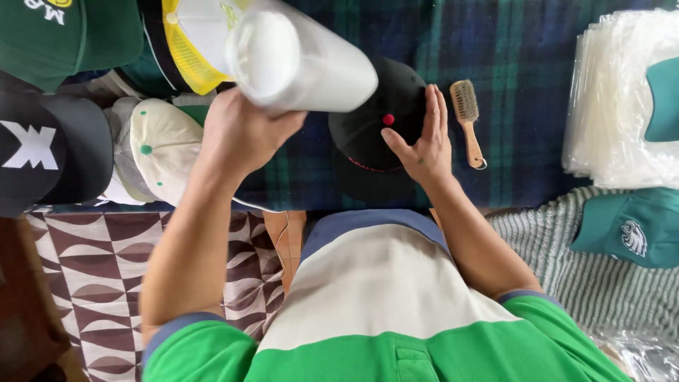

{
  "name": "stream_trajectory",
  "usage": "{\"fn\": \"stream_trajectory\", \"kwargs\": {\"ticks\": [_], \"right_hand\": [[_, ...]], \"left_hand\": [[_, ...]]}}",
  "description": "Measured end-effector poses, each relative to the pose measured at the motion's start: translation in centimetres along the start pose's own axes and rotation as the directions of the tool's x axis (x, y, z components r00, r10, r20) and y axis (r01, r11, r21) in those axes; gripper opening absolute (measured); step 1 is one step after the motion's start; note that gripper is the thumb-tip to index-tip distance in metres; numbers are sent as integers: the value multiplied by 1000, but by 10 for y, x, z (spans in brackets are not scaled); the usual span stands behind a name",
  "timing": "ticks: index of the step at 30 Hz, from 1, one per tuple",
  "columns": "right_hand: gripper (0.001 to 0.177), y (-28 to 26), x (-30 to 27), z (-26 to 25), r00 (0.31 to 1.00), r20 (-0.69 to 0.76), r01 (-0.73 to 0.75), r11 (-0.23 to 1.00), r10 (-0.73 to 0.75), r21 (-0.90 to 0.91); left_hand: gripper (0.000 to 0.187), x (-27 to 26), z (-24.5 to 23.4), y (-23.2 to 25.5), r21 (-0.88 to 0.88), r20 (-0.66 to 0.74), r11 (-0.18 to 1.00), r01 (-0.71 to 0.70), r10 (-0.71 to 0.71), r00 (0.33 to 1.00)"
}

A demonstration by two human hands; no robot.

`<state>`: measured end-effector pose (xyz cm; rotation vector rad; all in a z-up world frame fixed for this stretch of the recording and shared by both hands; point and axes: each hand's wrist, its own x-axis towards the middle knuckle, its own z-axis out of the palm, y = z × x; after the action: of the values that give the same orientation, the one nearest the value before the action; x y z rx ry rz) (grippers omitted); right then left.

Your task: A person is cleaning and steaming a black baseball cap using a wooden brush and a handheld steamer to remove lint and wrinkles.

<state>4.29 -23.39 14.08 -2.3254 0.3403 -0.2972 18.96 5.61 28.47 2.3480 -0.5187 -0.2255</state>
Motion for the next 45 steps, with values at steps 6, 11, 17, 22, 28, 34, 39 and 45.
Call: {"fn": "stream_trajectory", "kwargs": {"ticks": [6,11,17,22,28,34,39,45], "right_hand": [[108,-21,7,-15,973,166,-170,983,157,63],[109,-12,4,-6,984,123,-136,989,129,56],[114,-11,5,-3,970,151,-190,982,189,-6],[111,-14,7,-9,970,162,-189,981,182,31],[112,-12,5,-7,971,152,-197,979,187,55],[115,-12,4,-6,965,181,-197,980,187,37],[113,-7,4,-4,985,129,-122,991,115,45],[112,-3,3,-3,986,125,-111,994,107,24]], "left_hand": [[43,57,5,71,324,405,907,-268,123,906],[41,83,40,86,373,419,820,-435,270,867],[31,91,64,94,453,367,692,-562,430,825],[35,88,41,91,393,447,770,-502,317,837],[42,80,24,79,466,488,803,-370,116,865],[29,93,56,108,355,437,813,-462,293,851],[37,90,29,98,399,540,831,-386,127,832],[24,97,56,110,349,470,838,-419,231,852]]}}
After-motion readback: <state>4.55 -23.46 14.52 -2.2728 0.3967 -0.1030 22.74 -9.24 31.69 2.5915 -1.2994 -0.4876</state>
